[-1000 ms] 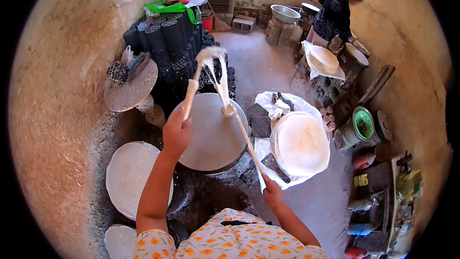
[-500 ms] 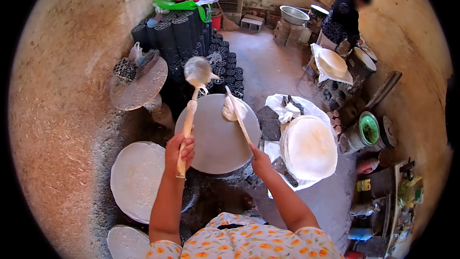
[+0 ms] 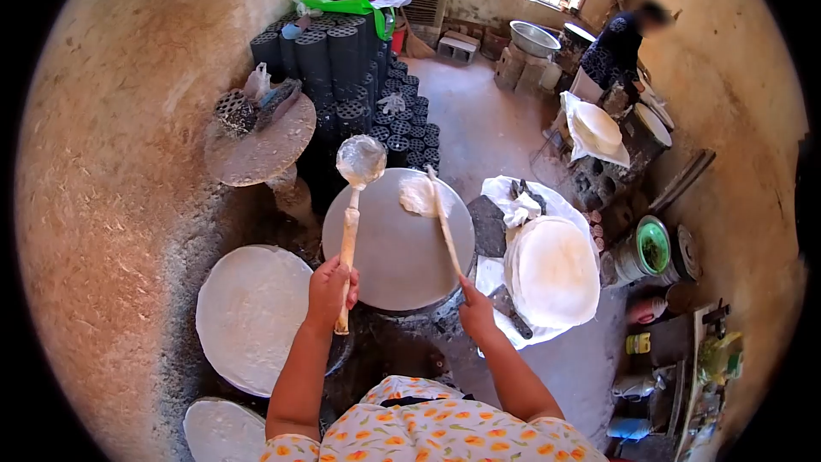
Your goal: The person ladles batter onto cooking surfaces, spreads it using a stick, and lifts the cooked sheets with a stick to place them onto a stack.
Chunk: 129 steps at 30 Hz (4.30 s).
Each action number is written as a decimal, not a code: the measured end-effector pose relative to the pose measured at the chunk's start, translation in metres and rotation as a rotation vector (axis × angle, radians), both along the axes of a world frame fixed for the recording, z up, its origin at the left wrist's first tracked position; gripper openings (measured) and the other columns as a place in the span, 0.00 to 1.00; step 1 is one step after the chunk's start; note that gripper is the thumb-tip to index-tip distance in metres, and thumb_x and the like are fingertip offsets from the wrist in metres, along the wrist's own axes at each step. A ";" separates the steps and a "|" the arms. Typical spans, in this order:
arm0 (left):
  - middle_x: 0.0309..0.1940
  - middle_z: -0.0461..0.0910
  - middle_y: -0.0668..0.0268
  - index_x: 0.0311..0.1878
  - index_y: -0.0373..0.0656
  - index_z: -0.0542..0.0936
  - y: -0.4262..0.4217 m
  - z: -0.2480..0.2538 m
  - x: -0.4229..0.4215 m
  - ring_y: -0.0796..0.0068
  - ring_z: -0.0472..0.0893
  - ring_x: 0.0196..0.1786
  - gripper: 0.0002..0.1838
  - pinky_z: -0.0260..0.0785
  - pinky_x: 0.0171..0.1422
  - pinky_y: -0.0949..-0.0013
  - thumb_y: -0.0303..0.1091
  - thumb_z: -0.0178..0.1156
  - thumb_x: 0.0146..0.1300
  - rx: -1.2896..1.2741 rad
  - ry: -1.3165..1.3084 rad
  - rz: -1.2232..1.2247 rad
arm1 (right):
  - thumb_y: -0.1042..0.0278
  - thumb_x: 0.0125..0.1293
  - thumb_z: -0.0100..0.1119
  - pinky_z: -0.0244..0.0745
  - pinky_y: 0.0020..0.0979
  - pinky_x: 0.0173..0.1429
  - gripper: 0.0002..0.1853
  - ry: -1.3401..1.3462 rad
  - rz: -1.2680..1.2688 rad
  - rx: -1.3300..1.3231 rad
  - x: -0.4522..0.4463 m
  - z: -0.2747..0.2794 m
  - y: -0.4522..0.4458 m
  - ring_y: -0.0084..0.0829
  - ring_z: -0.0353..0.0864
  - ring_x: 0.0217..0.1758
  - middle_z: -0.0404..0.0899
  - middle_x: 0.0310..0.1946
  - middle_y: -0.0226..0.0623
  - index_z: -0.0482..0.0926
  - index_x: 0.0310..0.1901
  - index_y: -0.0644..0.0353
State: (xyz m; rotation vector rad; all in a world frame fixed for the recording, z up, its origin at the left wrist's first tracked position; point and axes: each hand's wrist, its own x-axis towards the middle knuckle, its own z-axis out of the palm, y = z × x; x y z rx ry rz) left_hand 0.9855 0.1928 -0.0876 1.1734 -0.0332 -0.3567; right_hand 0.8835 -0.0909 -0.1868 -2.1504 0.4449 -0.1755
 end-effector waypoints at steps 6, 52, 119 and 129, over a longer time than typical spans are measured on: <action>0.23 0.71 0.69 0.46 0.37 0.73 0.009 0.003 -0.007 0.84 0.68 0.16 0.11 0.62 0.17 0.81 0.32 0.45 0.68 -0.001 -0.017 0.036 | 0.83 0.54 0.44 0.70 0.39 0.59 0.32 0.174 0.203 -0.141 0.071 0.030 0.046 0.51 0.76 0.55 0.75 0.52 0.55 0.70 0.63 0.50; 0.23 0.70 0.68 0.49 0.33 0.71 0.001 0.018 -0.046 0.84 0.66 0.14 0.13 0.58 0.13 0.81 0.31 0.46 0.66 0.094 0.054 0.369 | 0.86 0.55 0.49 0.74 0.28 0.45 0.29 0.141 0.753 0.129 0.054 0.024 -0.097 0.25 0.80 0.43 0.84 0.42 0.38 0.77 0.58 0.46; 0.22 0.70 0.67 0.56 0.34 0.70 0.077 0.023 -0.209 0.83 0.66 0.13 0.17 0.58 0.13 0.80 0.34 0.45 0.69 -0.041 0.037 0.312 | 0.75 0.61 0.51 0.76 0.44 0.43 0.34 0.371 0.479 -0.601 -0.148 0.014 0.037 0.49 0.80 0.39 0.74 0.37 0.47 0.62 0.65 0.25; 0.22 0.70 0.67 0.54 0.34 0.70 0.063 0.014 -0.197 0.83 0.66 0.13 0.17 0.59 0.13 0.81 0.35 0.45 0.70 -0.038 0.032 0.250 | 0.74 0.63 0.51 0.75 0.45 0.38 0.31 0.242 0.226 -0.524 -0.152 -0.010 -0.023 0.51 0.80 0.34 0.75 0.30 0.48 0.64 0.65 0.30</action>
